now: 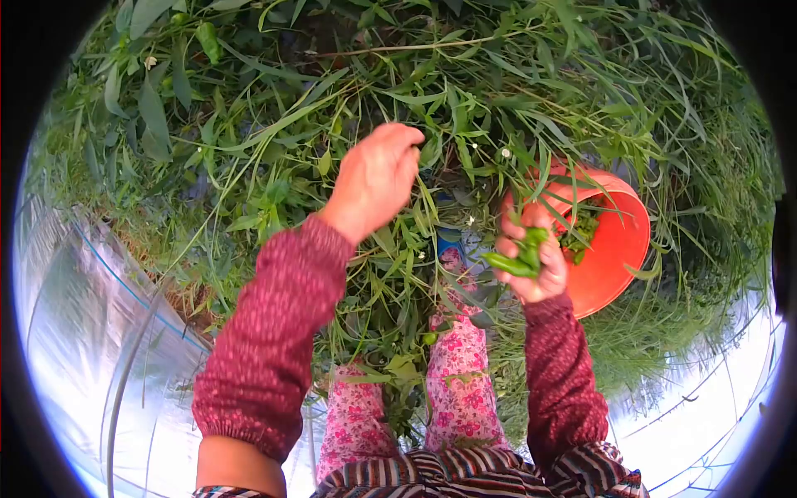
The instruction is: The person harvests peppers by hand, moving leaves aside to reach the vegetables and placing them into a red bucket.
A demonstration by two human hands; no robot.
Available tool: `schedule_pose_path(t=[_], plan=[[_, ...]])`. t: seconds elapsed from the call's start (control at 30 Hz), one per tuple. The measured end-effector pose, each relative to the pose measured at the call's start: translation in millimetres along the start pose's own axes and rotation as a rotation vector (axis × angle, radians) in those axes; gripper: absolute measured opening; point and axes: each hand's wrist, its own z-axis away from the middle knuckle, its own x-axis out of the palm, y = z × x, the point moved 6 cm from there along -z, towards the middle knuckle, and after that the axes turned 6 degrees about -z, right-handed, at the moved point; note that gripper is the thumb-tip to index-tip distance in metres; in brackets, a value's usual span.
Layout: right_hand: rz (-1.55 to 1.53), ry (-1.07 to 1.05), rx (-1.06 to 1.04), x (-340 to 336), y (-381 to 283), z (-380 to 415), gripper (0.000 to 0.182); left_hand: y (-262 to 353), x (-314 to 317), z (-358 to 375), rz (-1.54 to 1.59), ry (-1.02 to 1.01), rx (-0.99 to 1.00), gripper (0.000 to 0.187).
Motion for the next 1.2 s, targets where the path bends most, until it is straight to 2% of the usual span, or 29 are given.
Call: schedule_pose_path(t=[0.07, 0.1, 0.13, 0.17, 0.2, 0.27, 0.3, 0.37, 0.4, 0.43, 0.5, 0.53, 0.57, 0.63, 0.67, 0.7, 0.73, 0.8, 0.83, 0.87, 0.9, 0.93, 0.97, 1.03, 1.1, 1.17, 1.2], plan=[[0.153, 0.097, -0.067, -13.4, -41.0, 40.1, 0.038, -61.0, 23.6, -18.3, -0.221, -0.029, -0.159, 0.021], [0.247, 0.167, -0.101, -22.1, -62.8, 59.9, 0.037, -91.3, 36.2, -29.6, -0.348, -0.247, -0.41, 0.023], [0.436, 0.356, -0.076, -31.9, -84.2, 77.3, 0.042, -120.4, 47.2, -32.0, -0.262, -0.288, -0.598, 0.026], [0.627, 0.545, -0.052, -38.9, -102.1, 92.0, 0.046, -131.2, 54.3, -34.1, -0.248, -0.335, -0.642, 0.03], [0.642, 0.544, -0.039, -38.0, -109.0, 97.2, 0.046, -131.7, 60.8, -35.3, -0.231, -0.318, -0.615, 0.032], [1.412, 0.909, 0.264, -48.1, -125.9, 111.4, 0.053, -128.6, 83.3, -38.3, -0.122, -0.289, -0.535, 0.035], [1.425, 0.908, 0.278, -46.2, -121.2, 108.1, 0.053, -125.0, 97.8, -40.7, -0.034, -0.279, -0.475, 0.036], [1.637, 0.683, -0.068, -21.0, -113.4, 86.6, 0.054, -103.1, 107.9, -43.4, -0.037, -0.357, -0.466, 0.036], [1.518, 0.697, -0.146, -20.9, -111.6, 81.7, 0.041, -101.0, 114.4, -43.2, -0.052, -0.357, -0.474, 0.036], [1.531, 0.691, -0.142, -18.0, -105.1, 73.8, 0.041, -100.4, 115.4, -42.1, -0.015, -0.361, -0.523, 0.039], [1.378, 0.729, -0.211, -11.0, -81.6, 59.3, 0.029, -110.6, 122.9, -38.0, -0.004, -0.356, -0.493, 0.038], [1.444, 0.732, -0.277, 0.8, -58.0, 46.5, 0.02, -113.2, 126.3, -35.4, 0.008, -0.356, -0.497, 0.038], [1.496, 0.754, -0.352, 2.8, -53.6, 42.6, 0.021, -112.2, 128.1, -34.1, -0.033, -0.354, -0.45, 0.038], [2.184, 0.665, -0.131, 35.4, -47.8, 26.6, 0.02, -109.6, 129.5, -28.7, -0.072, -0.357, -0.405, 0.037], [2.185, 0.669, -0.126, 52.7, -48.3, 22.1, 0.02, -106.0, 133.3, -25.1, -0.07, -0.417, -0.384, 0.036], [2.282, 0.565, -0.095, 73.6, -40.3, 14.0, 0.019, -102.0, 136.9, -20.9, -0.069, -0.477, -0.359, 0.035], [2.372, 0.455, -0.063, 89.9, -29.2, 5.0, 0.018, -101.1, 138.5, -16.0, -0.061, -0.405, -0.308, 0.032], [2.227, 0.124, -0.273, 117.7, 4.1, -31.3, 0.015, -103.7, 146.7, -9.1, -0.032, -0.401, -0.304, 0.028], [2.288, -0.101, -0.257, 124.0, 22.9, -58.6, 0.019, -103.0, 148.3, -10.2, -0.006, -0.385, -0.3, 0.025], [2.216, -0.239, -0.306, 113.7, 37.3, -84.3, 0.021, -95.1, 148.2, -12.6, -0.067, -0.462, -0.272, 0.024], [2.219, -0.287, -0.112, 94.5, 50.7, -111.7, 0.027, -83.4, 139.4, -14.4, -0.13, -0.599, -0.125, 0.029], [2.195, -0.468, -0.064, 69.2, 64.3, -144.9, 0.028, -84.5, 143.7, -10.8, -0.106, -0.618, -0.07, 0.031], [2.34, -0.458, -0.074, 42.9, 70.2, -170.6, 0.032, -86.8, 143.0, -11.6, -0.056, -0.6, -0.053, 0.034], [2.759, -0.61, 0.024, -0.8, 70.5, -224.3, 0.037, -106.6, 140.5, -15.9, 0.081, -0.503, -0.078, 0.04], [2.945, -0.281, 0.492, 10.8, 58.2, -248.0, 0.045, -123.4, 102.1, -23.4, 0.025, -0.591, -0.354, 0.043], [3.063, -0.267, 0.099, 0.7, 28.5, -263.2, 0.052, -160.8, 81.3, -40.4, 0.238, -0.237, -0.433, 0.044], [3.144, -0.309, 0.109, -7.6, 14.7, -268.8, 0.056, -174.6, 70.0, -53.4, 0.242, -0.232, -0.422, 0.047]])
